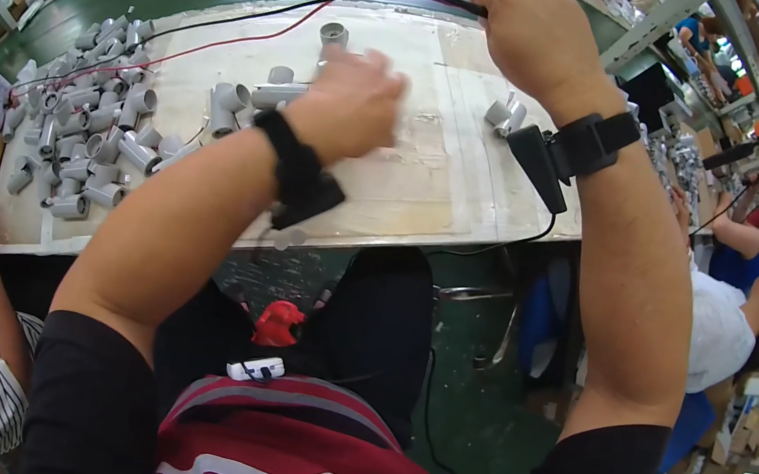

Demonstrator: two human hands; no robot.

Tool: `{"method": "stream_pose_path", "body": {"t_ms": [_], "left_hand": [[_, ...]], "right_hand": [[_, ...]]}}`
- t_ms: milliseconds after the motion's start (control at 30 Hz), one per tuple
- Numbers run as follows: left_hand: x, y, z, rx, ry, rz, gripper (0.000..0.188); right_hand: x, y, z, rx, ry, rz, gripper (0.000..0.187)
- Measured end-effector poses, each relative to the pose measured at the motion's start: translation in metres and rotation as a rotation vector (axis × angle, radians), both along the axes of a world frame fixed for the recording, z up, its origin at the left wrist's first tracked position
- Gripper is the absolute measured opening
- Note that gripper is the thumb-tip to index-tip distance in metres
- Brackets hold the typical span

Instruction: The person tests light sockets by picking them up one at a time, touching the internal components with a multimeter probe, and setting them back onto the table.

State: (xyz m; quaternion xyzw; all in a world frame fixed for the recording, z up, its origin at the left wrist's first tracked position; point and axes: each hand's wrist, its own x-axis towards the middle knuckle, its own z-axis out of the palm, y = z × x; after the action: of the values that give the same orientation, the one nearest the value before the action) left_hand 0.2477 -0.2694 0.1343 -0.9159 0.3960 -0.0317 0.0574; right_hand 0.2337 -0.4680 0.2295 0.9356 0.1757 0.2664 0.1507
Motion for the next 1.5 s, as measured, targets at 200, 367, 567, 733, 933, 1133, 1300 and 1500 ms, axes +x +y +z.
{"method": "stream_pose_path", "body": {"t_ms": [200, 367, 567, 733, 933, 1133, 1300, 1500], "left_hand": [[0.0, -0.144, -0.041, -0.411, 0.157, -0.251, 0.037], [0.009, -0.189, -0.082, -0.646, 0.292, -0.169, 0.037], [-0.021, -0.151, -0.089, -0.64, 0.269, -0.259, 0.036], [-0.094, -0.003, -0.045, -0.766, 0.496, -0.229, 0.057], [-0.142, 0.173, -0.047, -0.827, 0.468, 0.071, 0.079], [-0.155, 0.217, -0.054, -0.798, 0.368, 0.146, 0.065], [-0.153, 0.233, -0.056, -0.851, 0.424, 0.093, 0.055], [-0.141, 0.243, -0.06, -0.973, 0.511, 0.077, 0.051]], "right_hand": [[0.01, 0.029, 0.028, -0.08, -0.048, 0.099, 0.02], [-0.005, 0.037, 0.031, -0.075, 0.01, 0.038, 0.021], [-0.008, 0.016, 0.011, 0.003, 0.038, -0.019, 0.019], [-0.004, 0.009, -0.022, 0.157, 0.084, -0.027, 0.02], [-0.03, 0.06, -0.064, 0.565, 0.379, -0.008, 0.021], [-0.076, 0.147, -0.124, 1.796, 0.882, 0.203, 0.018], [-0.094, 0.2, -0.152, 1.993, 0.848, 0.223, 0.018], [-0.091, 0.217, -0.165, 1.949, 0.856, 0.239, 0.019]]}}
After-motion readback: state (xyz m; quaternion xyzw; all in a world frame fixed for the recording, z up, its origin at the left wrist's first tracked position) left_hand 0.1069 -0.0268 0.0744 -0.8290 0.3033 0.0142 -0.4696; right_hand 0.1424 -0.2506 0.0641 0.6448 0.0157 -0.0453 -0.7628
